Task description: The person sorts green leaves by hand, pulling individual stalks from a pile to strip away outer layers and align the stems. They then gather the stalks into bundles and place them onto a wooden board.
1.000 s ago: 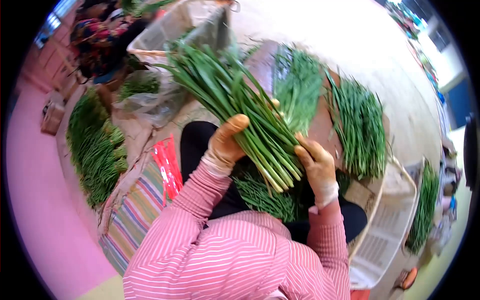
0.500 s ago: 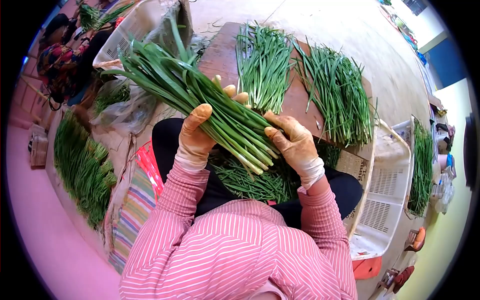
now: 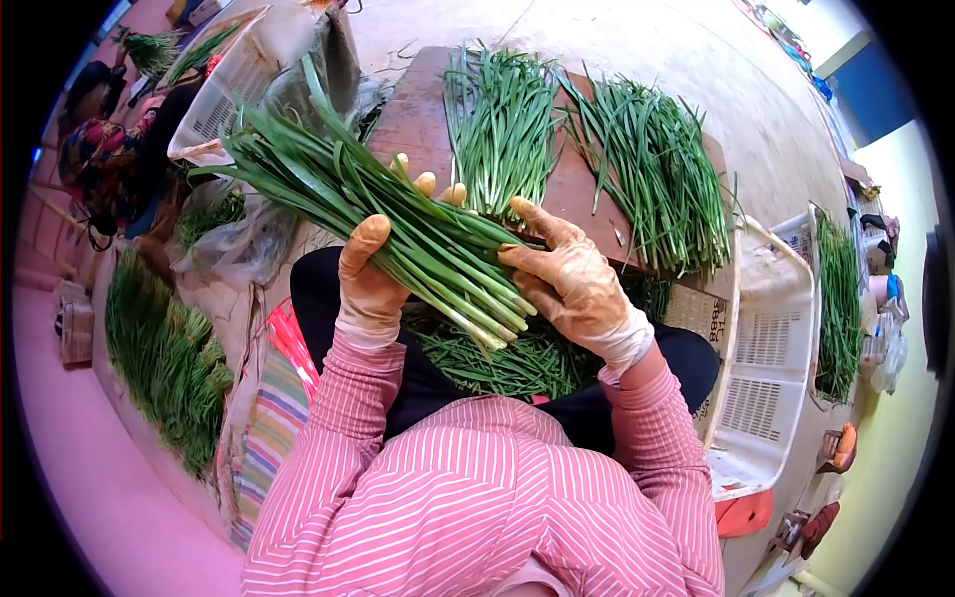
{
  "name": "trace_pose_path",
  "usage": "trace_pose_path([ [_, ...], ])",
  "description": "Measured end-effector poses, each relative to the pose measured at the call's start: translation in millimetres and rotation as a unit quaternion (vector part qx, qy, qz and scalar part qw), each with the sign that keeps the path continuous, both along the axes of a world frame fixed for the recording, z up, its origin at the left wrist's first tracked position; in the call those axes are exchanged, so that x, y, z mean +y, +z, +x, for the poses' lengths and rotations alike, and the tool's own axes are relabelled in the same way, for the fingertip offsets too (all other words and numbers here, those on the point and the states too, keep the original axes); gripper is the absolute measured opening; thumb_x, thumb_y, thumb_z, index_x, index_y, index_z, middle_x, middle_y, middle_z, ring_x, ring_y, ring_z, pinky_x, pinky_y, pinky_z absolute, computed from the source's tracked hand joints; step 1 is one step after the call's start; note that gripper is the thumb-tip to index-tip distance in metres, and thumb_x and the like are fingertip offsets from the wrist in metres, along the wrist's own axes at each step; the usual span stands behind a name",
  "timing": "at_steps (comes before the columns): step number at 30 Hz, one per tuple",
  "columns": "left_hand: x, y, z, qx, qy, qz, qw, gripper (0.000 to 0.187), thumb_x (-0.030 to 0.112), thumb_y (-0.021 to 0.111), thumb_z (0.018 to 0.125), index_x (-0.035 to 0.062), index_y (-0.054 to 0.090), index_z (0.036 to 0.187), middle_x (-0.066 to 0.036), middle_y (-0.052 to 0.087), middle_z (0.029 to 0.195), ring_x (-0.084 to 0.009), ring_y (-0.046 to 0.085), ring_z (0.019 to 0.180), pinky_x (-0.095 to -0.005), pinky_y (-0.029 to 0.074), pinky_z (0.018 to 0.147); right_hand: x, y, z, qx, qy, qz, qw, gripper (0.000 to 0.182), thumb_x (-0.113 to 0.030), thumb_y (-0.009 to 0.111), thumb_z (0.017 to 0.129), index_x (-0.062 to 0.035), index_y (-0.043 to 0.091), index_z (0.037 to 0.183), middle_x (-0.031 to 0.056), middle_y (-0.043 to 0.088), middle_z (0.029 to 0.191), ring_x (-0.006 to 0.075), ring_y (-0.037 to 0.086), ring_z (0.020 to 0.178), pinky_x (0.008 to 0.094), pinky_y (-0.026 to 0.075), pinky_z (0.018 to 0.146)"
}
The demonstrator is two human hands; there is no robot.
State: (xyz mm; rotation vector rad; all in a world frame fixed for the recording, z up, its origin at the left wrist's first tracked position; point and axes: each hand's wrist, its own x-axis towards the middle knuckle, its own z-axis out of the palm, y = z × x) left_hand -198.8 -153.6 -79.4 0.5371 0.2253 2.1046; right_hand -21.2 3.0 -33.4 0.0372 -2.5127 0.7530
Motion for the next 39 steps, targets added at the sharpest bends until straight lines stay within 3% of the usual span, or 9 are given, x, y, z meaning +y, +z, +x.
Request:
trace_pose_path([
  [12, 1, 1, -5, 0.01, -0.001, 0.01, 1.0, 0.057, 0.014, 0.058, 0.089, 0.0091, 0.038, 0.141, -0.011, 0.06, 0.125, -0.0353, 0.05, 0.126, -0.0619, 0.027, 0.112, 7, 0, 20, -0.039, -0.023, 0.091, 0.995, 0.019, -0.017, 0.075, 0.068, -0.0101, 0.068, 0.085, 0.0121, 0.063, 0.118, 0.0348, 0.057, 0.111, 0.0429, 0.047, 0.09],
  [18, -8, 0, -23, 0.045, 0.017, 0.034, 0.998, 0.055, 0.016, 0.052, 0.093, 0.0093, 0.034, 0.145, -0.009, 0.06, 0.127, -0.0323, 0.048, 0.128, -0.0636, 0.019, 0.114, 29, -38, 71, -0.15, -0.221, 0.139, 0.954, 0.026, -0.017, 0.076, 0.073, -0.0057, 0.069, 0.095, 0.02, 0.063, 0.116, 0.0377, 0.06, 0.107, 0.0434, 0.047, 0.092],
  [23, -1, 1, -14, 0.056, -0.001, 0.024, 0.998, 0.056, 0.016, 0.053, 0.092, 0.0093, 0.034, 0.144, -0.01, 0.055, 0.134, -0.0333, 0.048, 0.129, -0.0629, 0.022, 0.113, -9, 6, 36, 0.012, -0.172, -0.031, 0.985, 0.041, -0.026, 0.076, 0.078, -0.0053, 0.064, 0.111, 0.0139, 0.064, 0.115, 0.0321, 0.06, 0.105, 0.0395, 0.047, 0.091],
  [26, 1, 8, -7, 0.025, 0.001, -0.005, 1.0, 0.06, 0.012, 0.06, 0.088, 0.0095, 0.037, 0.143, -0.012, 0.059, 0.127, -0.0365, 0.05, 0.125, -0.0627, 0.027, 0.112, -12, -1, 15, -0.026, -0.078, -0.112, 0.99, 0.041, -0.023, 0.074, 0.079, -0.005, 0.062, 0.115, 0.0148, 0.062, 0.117, 0.0338, 0.062, 0.101, 0.0392, 0.05, 0.087],
  [28, -2, 9, -5, 0.014, 0.001, -0.005, 1.0, 0.063, 0.015, 0.061, 0.087, 0.0098, 0.035, 0.144, -0.015, 0.053, 0.134, -0.0372, 0.048, 0.128, -0.0619, 0.03, 0.11, -15, -5, 13, -0.017, -0.055, -0.177, 0.983, 0.036, -0.014, 0.071, 0.082, -0.0038, 0.062, 0.115, 0.0134, 0.062, 0.118, 0.0298, 0.063, 0.1, 0.035, 0.051, 0.086],
  [30, -6, 11, -4, -0.008, 0.009, -0.031, 0.999, 0.065, 0.017, 0.06, 0.086, 0.0104, 0.034, 0.145, -0.017, 0.046, 0.141, -0.0376, 0.043, 0.131, -0.0618, 0.033, 0.108, -16, -10, 12, 0.005, -0.035, -0.379, 0.925, 0.033, -0.002, 0.068, 0.083, -0.0036, 0.064, 0.115, 0.0115, 0.063, 0.117, 0.0234, 0.063, 0.104, 0.0303, 0.051, 0.088],
  [31, -9, 9, -5, 0.008, 0.016, -0.049, 0.999, 0.065, 0.019, 0.06, 0.086, 0.0104, 0.034, 0.145, -0.018, 0.041, 0.145, -0.0396, 0.039, 0.134, -0.0623, 0.035, 0.107, -14, -15, 10, 0.034, -0.012, -0.353, 0.935, 0.028, 0.004, 0.065, 0.085, -0.0028, 0.065, 0.113, 0.0095, 0.062, 0.12, 0.018, 0.064, 0.102, 0.0284, 0.052, 0.086],
  [36, -3, 9, 3, 0.015, 0.019, -0.039, 0.999, 0.065, 0.023, 0.059, 0.087, 0.0085, 0.033, 0.145, -0.018, 0.041, 0.145, -0.0468, 0.036, 0.133, -0.0626, 0.034, 0.107, -17, -22, 7, 0.043, -0.023, -0.288, 0.956, 0.018, 0.003, 0.067, 0.083, -0.0009, 0.068, 0.101, 0.0122, 0.064, 0.117, 0.0199, 0.065, 0.1, 0.029, 0.052, 0.086],
  [39, -2, 7, 3, 0.028, 0.024, -0.05, 0.998, 0.064, 0.024, 0.06, 0.088, 0.0089, 0.034, 0.145, -0.018, 0.042, 0.145, -0.0461, 0.035, 0.134, -0.0625, 0.033, 0.108, -21, -12, 6, 0.034, -0.091, -0.168, 0.981, 0.02, -0.014, 0.073, 0.079, -0.0055, 0.069, 0.096, 0.0119, 0.069, 0.099, 0.0263, 0.067, 0.092, 0.0342, 0.054, 0.079],
])
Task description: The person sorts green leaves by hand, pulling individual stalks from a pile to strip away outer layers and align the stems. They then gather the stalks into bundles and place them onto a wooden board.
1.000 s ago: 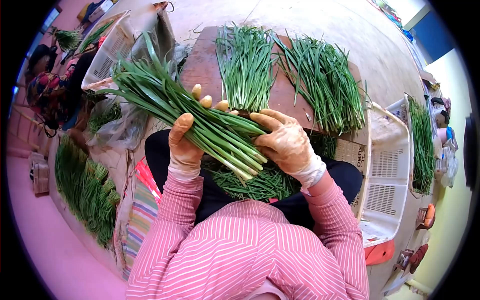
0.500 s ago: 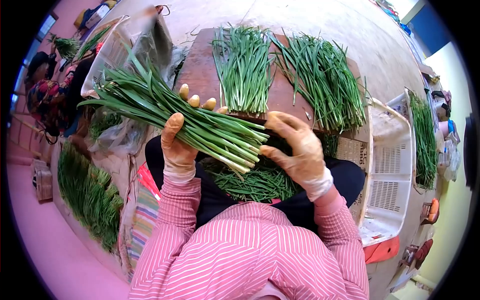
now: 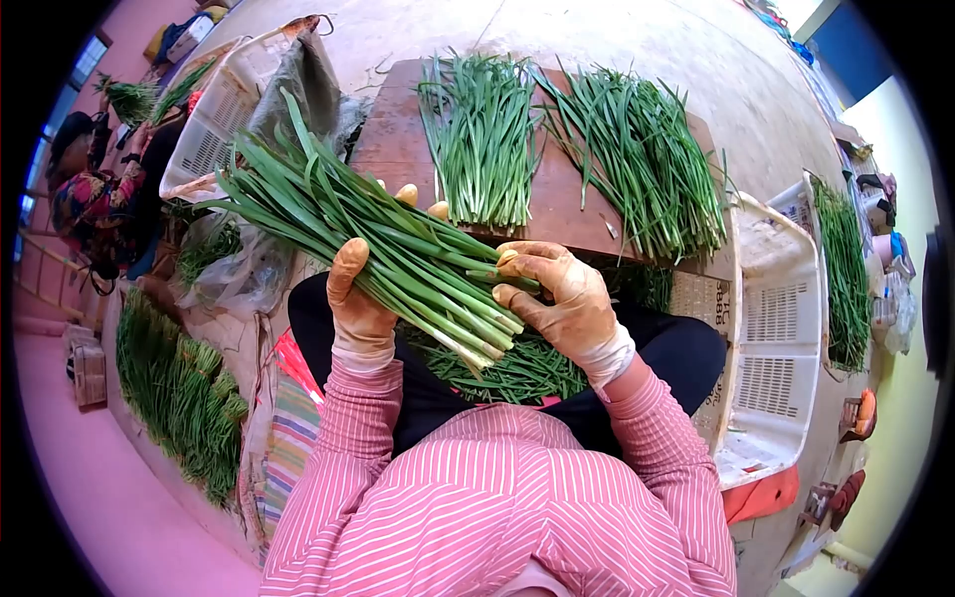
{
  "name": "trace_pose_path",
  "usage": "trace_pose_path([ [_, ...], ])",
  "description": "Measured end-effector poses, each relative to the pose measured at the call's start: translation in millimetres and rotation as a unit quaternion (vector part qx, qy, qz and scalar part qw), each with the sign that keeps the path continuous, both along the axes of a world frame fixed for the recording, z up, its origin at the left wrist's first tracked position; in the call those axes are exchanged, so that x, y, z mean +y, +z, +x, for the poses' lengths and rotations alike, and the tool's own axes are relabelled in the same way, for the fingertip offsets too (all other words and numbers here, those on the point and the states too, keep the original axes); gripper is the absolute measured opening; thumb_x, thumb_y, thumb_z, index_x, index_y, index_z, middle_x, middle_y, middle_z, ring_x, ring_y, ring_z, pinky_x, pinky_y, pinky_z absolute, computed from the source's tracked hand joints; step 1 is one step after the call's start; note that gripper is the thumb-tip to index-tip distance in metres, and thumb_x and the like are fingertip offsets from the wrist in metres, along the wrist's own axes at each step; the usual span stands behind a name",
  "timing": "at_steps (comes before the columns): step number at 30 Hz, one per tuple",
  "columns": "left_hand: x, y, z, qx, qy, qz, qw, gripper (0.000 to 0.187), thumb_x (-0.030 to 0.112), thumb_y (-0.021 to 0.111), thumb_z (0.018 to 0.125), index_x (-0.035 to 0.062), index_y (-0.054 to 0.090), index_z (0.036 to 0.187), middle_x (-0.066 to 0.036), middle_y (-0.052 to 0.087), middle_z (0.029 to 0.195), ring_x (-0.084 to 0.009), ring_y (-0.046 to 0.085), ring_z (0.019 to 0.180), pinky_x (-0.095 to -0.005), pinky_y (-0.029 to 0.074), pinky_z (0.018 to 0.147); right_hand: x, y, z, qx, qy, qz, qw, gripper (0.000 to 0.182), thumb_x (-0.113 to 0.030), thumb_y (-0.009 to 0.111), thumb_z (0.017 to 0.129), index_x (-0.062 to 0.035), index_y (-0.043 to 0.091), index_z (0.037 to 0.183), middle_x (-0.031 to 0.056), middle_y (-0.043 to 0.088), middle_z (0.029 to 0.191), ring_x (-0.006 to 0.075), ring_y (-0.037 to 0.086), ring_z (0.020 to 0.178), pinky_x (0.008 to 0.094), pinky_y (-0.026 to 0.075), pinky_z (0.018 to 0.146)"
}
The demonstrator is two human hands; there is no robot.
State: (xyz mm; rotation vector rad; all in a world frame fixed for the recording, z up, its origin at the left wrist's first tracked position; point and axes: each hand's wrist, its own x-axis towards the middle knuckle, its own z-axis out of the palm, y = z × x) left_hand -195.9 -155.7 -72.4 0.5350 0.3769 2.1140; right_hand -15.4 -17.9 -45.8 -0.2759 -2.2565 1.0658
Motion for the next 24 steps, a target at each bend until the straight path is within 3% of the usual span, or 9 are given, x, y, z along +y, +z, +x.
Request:
trace_pose_path([
  [4, 3, -3, 2, -0.01, -0.017, 0.001, 1.0, 0.062, 0.022, 0.059, 0.088, 0.0088, 0.035, 0.144, -0.018, 0.044, 0.143, -0.0445, 0.037, 0.133, -0.0624, 0.033, 0.108, 1, 2, -1, -0.054, -0.024, 0.075, 0.995, 0.021, -0.016, 0.073, 0.079, -0.005, 0.069, 0.096, 0.0122, 0.068, 0.099, 0.0276, 0.067, 0.091, 0.0362, 0.054, 0.078],
  [7, 1, -7, 0, -0.024, -0.025, 0.006, 0.999, 0.062, 0.017, 0.059, 0.088, 0.009, 0.035, 0.144, -0.018, 0.048, 0.139, -0.044, 0.038, 0.133, -0.0626, 0.033, 0.107, 0, -1, -2, -0.07, -0.042, 0.122, 0.989, 0.022, -0.006, 0.076, 0.075, -0.0011, 0.067, 0.094, 0.0129, 0.069, 0.096, 0.0272, 0.067, 0.091, 0.0336, 0.054, 0.079],
  [9, 0, -11, -3, -0.03, -0.026, 0.006, 0.999, 0.062, 0.015, 0.058, 0.088, 0.0085, 0.034, 0.145, -0.017, 0.051, 0.137, -0.044, 0.038, 0.133, -0.0625, 0.033, 0.107, 2, -14, -3, 0.01, -0.044, 0.066, 0.997, 0.017, -0.014, 0.071, 0.081, -0.0045, 0.068, 0.095, 0.0127, 0.069, 0.097, 0.0281, 0.067, 0.088, 0.0356, 0.054, 0.076],
  [13, 1, -15, -4, -0.037, -0.024, 0.011, 0.999, 0.058, 0.016, 0.058, 0.09, 0.0044, 0.037, 0.143, -0.014, 0.054, 0.133, -0.0403, 0.044, 0.13, -0.0597, 0.034, 0.108, -4, -28, 0, 0.08, -0.058, -0.055, 0.994, 0.014, -0.012, 0.066, 0.087, -0.0021, 0.067, 0.097, 0.0118, 0.07, 0.096, 0.0242, 0.069, 0.086, 0.0324, 0.054, 0.077],
  [15, 3, -20, -6, -0.046, -0.03, 0.042, 0.998, 0.055, 0.014, 0.058, 0.091, 0.005, 0.039, 0.141, -0.013, 0.057, 0.129, -0.0373, 0.046, 0.129, -0.0591, 0.035, 0.108, -7, -32, 5, 0.053, -0.096, -0.239, 0.965, 0.016, -0.011, 0.063, 0.091, 0.0003, 0.065, 0.102, 0.0109, 0.071, 0.096, 0.0194, 0.069, 0.085, 0.0296, 0.053, 0.078],
  [16, 3, -21, -6, -0.051, -0.039, 0.04, 0.997, 0.051, 0.013, 0.057, 0.092, 0.0062, 0.041, 0.14, -0.012, 0.06, 0.122, -0.0352, 0.049, 0.127, -0.0587, 0.036, 0.108, -5, -36, 9, 0.044, -0.108, -0.223, 0.968, 0.019, -0.013, 0.06, 0.094, 0.0013, 0.063, 0.106, 0.0102, 0.071, 0.097, 0.0153, 0.068, 0.082, 0.0279, 0.053, 0.077],
  [20, 5, -21, -4, -0.034, -0.049, 0.037, 0.998, 0.049, 0.013, 0.055, 0.093, 0.0083, 0.042, 0.14, -0.009, 0.061, 0.12, -0.0342, 0.05, 0.125, -0.0602, 0.032, 0.11, -1, -36, 22, 0.034, -0.145, -0.244, 0.958, 0.024, -0.017, 0.055, 0.098, 0.0031, 0.06, 0.11, 0.0093, 0.07, 0.102, 0.0122, 0.067, 0.082, 0.0228, 0.052, 0.074],
  [23, 2, -19, -10, -0.039, -0.032, 0.058, 0.997, 0.053, 0.011, 0.058, 0.091, 0.0092, 0.041, 0.141, -0.009, 0.062, 0.117, -0.0337, 0.051, 0.123, -0.0608, 0.03, 0.111, 23, -56, 46, 0.003, -0.22, -0.341, 0.914, 0.022, -0.014, 0.056, 0.098, 0.0024, 0.06, 0.112, 0.0078, 0.069, 0.101, 0.0119, 0.066, 0.079, 0.0236, 0.052, 0.074],
  [24, 1, -19, -13, -0.026, -0.031, 0.064, 0.997, 0.053, 0.011, 0.059, 0.09, 0.01, 0.042, 0.14, -0.008, 0.063, 0.118, -0.0322, 0.053, 0.122, -0.0613, 0.028, 0.111, 34, -70, 57, -0.051, -0.238, -0.27, 0.932, 0.021, -0.009, 0.058, 0.095, 0.0009, 0.06, 0.113, 0.0092, 0.069, 0.101, 0.0142, 0.066, 0.079, 0.026, 0.053, 0.075],
])
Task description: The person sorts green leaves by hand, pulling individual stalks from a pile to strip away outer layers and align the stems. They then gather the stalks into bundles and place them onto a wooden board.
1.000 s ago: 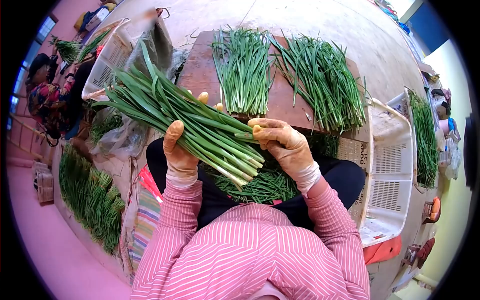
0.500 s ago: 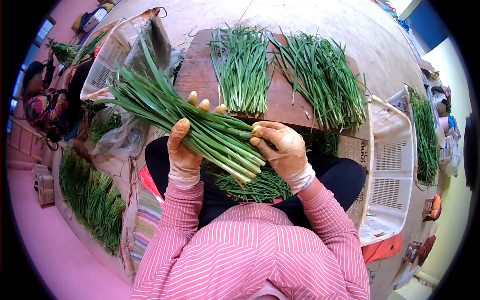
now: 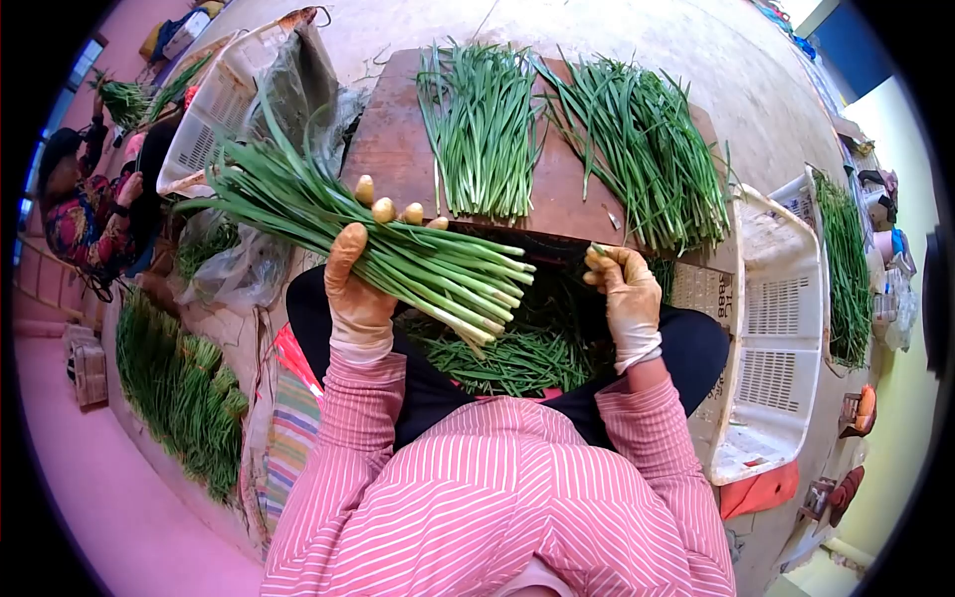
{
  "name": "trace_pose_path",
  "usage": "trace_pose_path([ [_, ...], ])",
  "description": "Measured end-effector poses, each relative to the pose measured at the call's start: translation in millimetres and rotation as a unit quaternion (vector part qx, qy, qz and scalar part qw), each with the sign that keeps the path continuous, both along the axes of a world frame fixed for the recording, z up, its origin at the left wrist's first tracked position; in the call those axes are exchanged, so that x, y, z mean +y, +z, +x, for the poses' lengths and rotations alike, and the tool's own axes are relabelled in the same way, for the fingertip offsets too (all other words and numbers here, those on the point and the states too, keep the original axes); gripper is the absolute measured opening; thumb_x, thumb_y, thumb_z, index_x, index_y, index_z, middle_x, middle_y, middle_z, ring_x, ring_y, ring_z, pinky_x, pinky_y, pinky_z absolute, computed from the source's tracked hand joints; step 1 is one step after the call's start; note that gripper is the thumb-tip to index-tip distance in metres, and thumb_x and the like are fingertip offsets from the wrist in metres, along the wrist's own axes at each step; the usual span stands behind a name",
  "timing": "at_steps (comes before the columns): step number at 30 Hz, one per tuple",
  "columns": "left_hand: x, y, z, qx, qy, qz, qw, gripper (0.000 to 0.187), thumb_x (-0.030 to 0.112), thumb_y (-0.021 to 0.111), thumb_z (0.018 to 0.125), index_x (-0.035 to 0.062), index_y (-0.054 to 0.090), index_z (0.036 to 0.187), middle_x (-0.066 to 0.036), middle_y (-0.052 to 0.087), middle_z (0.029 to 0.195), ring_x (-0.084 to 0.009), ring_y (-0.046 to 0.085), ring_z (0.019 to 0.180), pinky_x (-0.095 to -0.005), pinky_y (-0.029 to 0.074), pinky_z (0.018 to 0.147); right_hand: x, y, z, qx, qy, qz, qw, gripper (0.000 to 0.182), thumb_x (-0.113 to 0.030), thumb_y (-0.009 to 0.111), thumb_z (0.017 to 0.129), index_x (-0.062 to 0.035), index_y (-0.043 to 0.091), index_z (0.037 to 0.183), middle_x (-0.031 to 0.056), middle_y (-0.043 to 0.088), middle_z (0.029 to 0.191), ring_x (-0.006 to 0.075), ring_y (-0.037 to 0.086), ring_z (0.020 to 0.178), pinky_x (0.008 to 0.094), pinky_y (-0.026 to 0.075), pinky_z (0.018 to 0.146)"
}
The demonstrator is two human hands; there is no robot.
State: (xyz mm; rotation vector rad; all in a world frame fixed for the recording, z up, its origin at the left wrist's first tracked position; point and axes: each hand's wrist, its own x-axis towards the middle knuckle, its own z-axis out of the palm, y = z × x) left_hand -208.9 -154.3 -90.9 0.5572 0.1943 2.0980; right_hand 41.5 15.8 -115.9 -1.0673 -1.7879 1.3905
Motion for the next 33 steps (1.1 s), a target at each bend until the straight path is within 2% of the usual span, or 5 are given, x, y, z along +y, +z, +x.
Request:
trace_pose_path([
  [2, -2, 3, -2, 0.001, 0.014, -0.007, 1.0, 0.053, 0.011, 0.06, 0.09, 0.0103, 0.043, 0.14, -0.008, 0.063, 0.118, -0.0323, 0.053, 0.122, -0.0613, 0.028, 0.111, 4, -8, 10, -0.155, -0.006, 0.254, 0.955, 0.032, 0.0, 0.062, 0.086, -0.004, 0.062, 0.118, 0.0114, 0.068, 0.102, 0.0232, 0.066, 0.088, 0.0317, 0.052, 0.081],
  [7, -2, 10, 0, 0.049, 0.029, -0.002, 0.998, 0.049, 0.011, 0.053, 0.093, 0.0097, 0.041, 0.14, -0.009, 0.062, 0.123, -0.0324, 0.052, 0.124, -0.0602, 0.024, 0.114, -23, 44, -12, 0.013, 0.055, 0.222, 0.973, 0.016, -0.006, 0.068, 0.083, -0.0038, 0.072, 0.098, 0.0101, 0.07, 0.087, 0.0234, 0.065, 0.086, 0.0312, 0.052, 0.077],
  [11, 1, 17, 6, 0.073, 0.046, -0.025, 0.996, 0.05, 0.011, 0.054, 0.091, 0.0095, 0.042, 0.139, -0.01, 0.061, 0.12, -0.0331, 0.053, 0.122, -0.0602, 0.028, 0.112, -44, 68, -31, -0.002, 0.146, 0.327, 0.934, 0.015, -0.012, 0.073, 0.08, -0.0037, 0.071, 0.092, 0.0111, 0.068, 0.084, 0.0254, 0.066, 0.079, 0.0331, 0.052, 0.07],
  [18, 0, 26, 15, 0.093, 0.065, -0.056, 0.992, 0.053, 0.011, 0.056, 0.088, 0.0113, 0.041, 0.139, -0.008, 0.06, 0.113, -0.0301, 0.056, 0.116, -0.0594, 0.031, 0.111, -46, 72, -42, -0.122, 0.265, 0.295, 0.91, 0.02, -0.025, 0.071, 0.079, -0.0085, 0.066, 0.089, 0.0095, 0.062, 0.081, 0.0284, 0.063, 0.077, 0.0396, 0.05, 0.067],
  [33, 3, 25, 17, 0.089, 0.039, -0.038, 0.995, 0.051, 0.012, 0.058, 0.089, 0.0142, 0.045, 0.138, -0.004, 0.06, 0.112, -0.0256, 0.056, 0.113, -0.0557, 0.034, 0.11, -42, 58, -41, -0.057, 0.273, 0.4, 0.873, 0.012, -0.015, 0.068, 0.081, -0.0064, 0.061, 0.084, 0.0102, 0.057, 0.073, 0.0301, 0.06, 0.068, 0.0396, 0.048, 0.058],
])
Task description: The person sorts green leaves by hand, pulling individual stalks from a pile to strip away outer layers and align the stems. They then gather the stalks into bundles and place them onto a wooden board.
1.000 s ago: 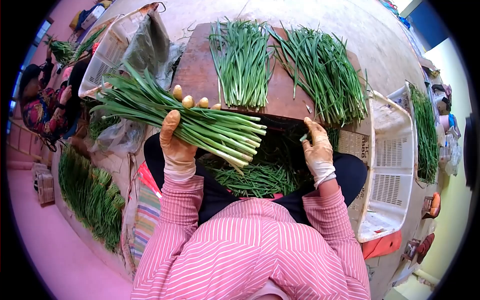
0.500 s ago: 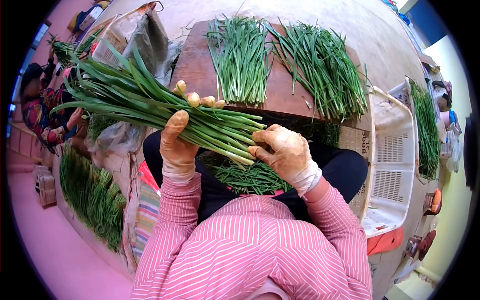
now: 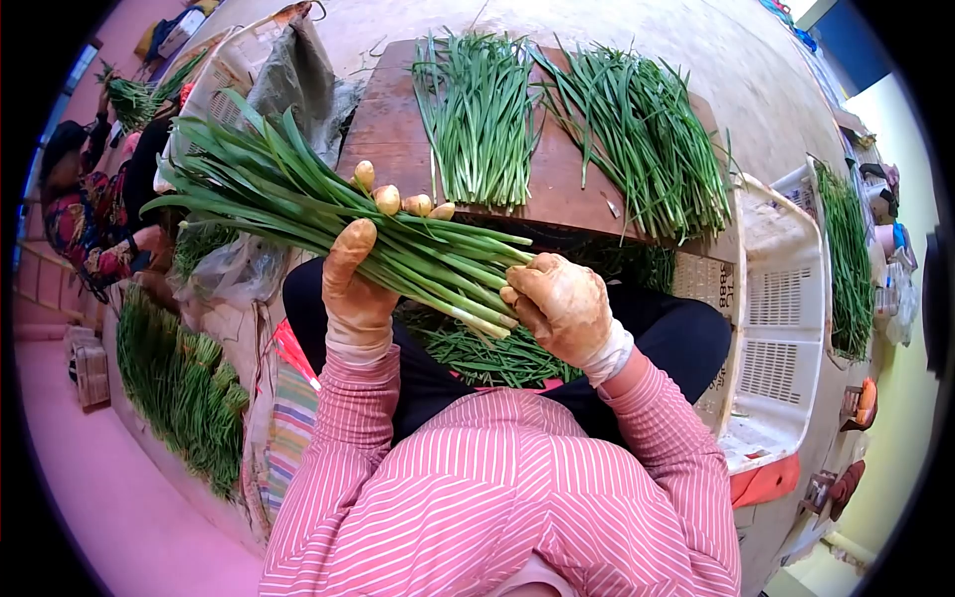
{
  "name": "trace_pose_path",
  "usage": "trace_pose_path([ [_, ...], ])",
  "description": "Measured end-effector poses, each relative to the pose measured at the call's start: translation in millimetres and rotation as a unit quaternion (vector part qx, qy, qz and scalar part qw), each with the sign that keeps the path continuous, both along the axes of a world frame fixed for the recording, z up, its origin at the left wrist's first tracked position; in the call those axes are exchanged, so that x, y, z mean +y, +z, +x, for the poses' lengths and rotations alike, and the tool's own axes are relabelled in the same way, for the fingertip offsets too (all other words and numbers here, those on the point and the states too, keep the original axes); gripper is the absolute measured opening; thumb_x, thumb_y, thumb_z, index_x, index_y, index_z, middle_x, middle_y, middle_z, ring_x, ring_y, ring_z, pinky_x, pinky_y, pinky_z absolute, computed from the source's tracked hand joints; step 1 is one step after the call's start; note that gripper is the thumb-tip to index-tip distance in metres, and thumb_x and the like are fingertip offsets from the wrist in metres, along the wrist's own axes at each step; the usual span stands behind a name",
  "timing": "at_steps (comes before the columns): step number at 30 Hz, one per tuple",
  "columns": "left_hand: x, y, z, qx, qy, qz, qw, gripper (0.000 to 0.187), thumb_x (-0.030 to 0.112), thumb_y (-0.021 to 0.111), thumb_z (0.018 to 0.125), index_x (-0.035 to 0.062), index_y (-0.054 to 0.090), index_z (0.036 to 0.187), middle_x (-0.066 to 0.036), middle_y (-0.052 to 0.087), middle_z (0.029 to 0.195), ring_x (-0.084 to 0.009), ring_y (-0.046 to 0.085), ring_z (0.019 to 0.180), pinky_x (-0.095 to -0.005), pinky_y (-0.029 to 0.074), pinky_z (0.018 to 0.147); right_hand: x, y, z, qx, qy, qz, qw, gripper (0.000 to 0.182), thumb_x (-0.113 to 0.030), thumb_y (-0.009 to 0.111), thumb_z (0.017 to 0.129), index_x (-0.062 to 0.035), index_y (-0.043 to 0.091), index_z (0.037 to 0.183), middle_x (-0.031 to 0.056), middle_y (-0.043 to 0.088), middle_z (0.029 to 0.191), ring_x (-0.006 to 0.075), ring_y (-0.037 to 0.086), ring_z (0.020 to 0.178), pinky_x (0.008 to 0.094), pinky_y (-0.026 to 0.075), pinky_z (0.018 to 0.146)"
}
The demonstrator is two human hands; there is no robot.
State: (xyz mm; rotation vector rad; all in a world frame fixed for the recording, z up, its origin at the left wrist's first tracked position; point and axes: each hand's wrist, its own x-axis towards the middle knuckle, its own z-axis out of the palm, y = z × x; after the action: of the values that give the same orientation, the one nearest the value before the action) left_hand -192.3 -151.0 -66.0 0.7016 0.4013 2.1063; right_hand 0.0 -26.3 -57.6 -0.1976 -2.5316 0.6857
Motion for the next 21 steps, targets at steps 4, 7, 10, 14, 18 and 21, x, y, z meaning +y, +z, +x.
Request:
trace_pose_path([
  [4, 1, -2, 1, -0.008, -0.002, -0.003, 1.0, 0.05, 0.013, 0.059, 0.09, 0.0148, 0.045, 0.138, -0.004, 0.06, 0.112, -0.0255, 0.055, 0.113, -0.0559, 0.033, 0.11, -4, -3, 0, 0.076, -0.046, -0.066, 0.994, 0.008, -0.01, 0.068, 0.081, -0.0072, 0.06, 0.081, 0.0104, 0.059, 0.073, 0.0297, 0.061, 0.067, 0.0387, 0.049, 0.058],
  [7, 2, -2, 0, -0.01, -0.004, 0.006, 1.0, 0.05, 0.013, 0.059, 0.09, 0.0145, 0.045, 0.138, -0.004, 0.06, 0.113, -0.0257, 0.055, 0.114, -0.0561, 0.033, 0.111, -1, -14, 1, 0.15, -0.099, -0.069, 0.981, 0.008, -0.005, 0.069, 0.079, -0.0071, 0.063, 0.083, 0.0104, 0.062, 0.074, 0.029, 0.062, 0.065, 0.0371, 0.05, 0.057],
  [10, 0, 0, -4, -0.018, 0.0, 0.013, 1.0, 0.05, 0.012, 0.059, 0.09, 0.0137, 0.044, 0.138, -0.005, 0.06, 0.113, -0.0268, 0.055, 0.116, -0.0565, 0.032, 0.111, 8, -21, 10, 0.153, -0.191, -0.062, 0.968, 0.007, -0.005, 0.069, 0.08, -0.0068, 0.062, 0.081, 0.0084, 0.062, 0.073, 0.0258, 0.062, 0.062, 0.0345, 0.05, 0.055],
  [14, -4, 1, -8, -0.015, 0.014, 0.017, 1.0, 0.051, 0.011, 0.059, 0.09, 0.0125, 0.043, 0.138, -0.006, 0.06, 0.113, -0.0288, 0.055, 0.118, -0.0574, 0.031, 0.112, 11, -1, 32, 0.043, -0.192, -0.139, 0.97, 0.018, -0.012, 0.073, 0.081, -0.0071, 0.061, 0.068, 0.0057, 0.06, 0.064, 0.0237, 0.059, 0.056, 0.034, 0.047, 0.051],
  [18, -1, 3, -6, 0.001, 0.013, 0.015, 1.0, 0.051, 0.008, 0.058, 0.089, 0.0125, 0.043, 0.138, -0.006, 0.06, 0.113, -0.0288, 0.055, 0.118, -0.0575, 0.033, 0.111, -9, 34, 21, -0.067, -0.039, -0.046, 0.996, 0.027, -0.033, 0.068, 0.084, -0.008, 0.063, 0.077, 0.008, 0.059, 0.071, 0.0263, 0.062, 0.065, 0.0377, 0.049, 0.057],
  [21, 2, 6, -2, 0.027, 0.011, 0.011, 1.0, 0.053, 0.007, 0.058, 0.088, 0.0127, 0.043, 0.139, -0.006, 0.06, 0.113, -0.0281, 0.056, 0.117, -0.0577, 0.034, 0.11, -15, 35, 11, -0.176, -0.024, 0.047, 0.983, 0.026, -0.035, 0.067, 0.083, -0.0095, 0.061, 0.081, 0.0065, 0.057, 0.074, 0.0264, 0.063, 0.074, 0.0382, 0.05, 0.063],
])
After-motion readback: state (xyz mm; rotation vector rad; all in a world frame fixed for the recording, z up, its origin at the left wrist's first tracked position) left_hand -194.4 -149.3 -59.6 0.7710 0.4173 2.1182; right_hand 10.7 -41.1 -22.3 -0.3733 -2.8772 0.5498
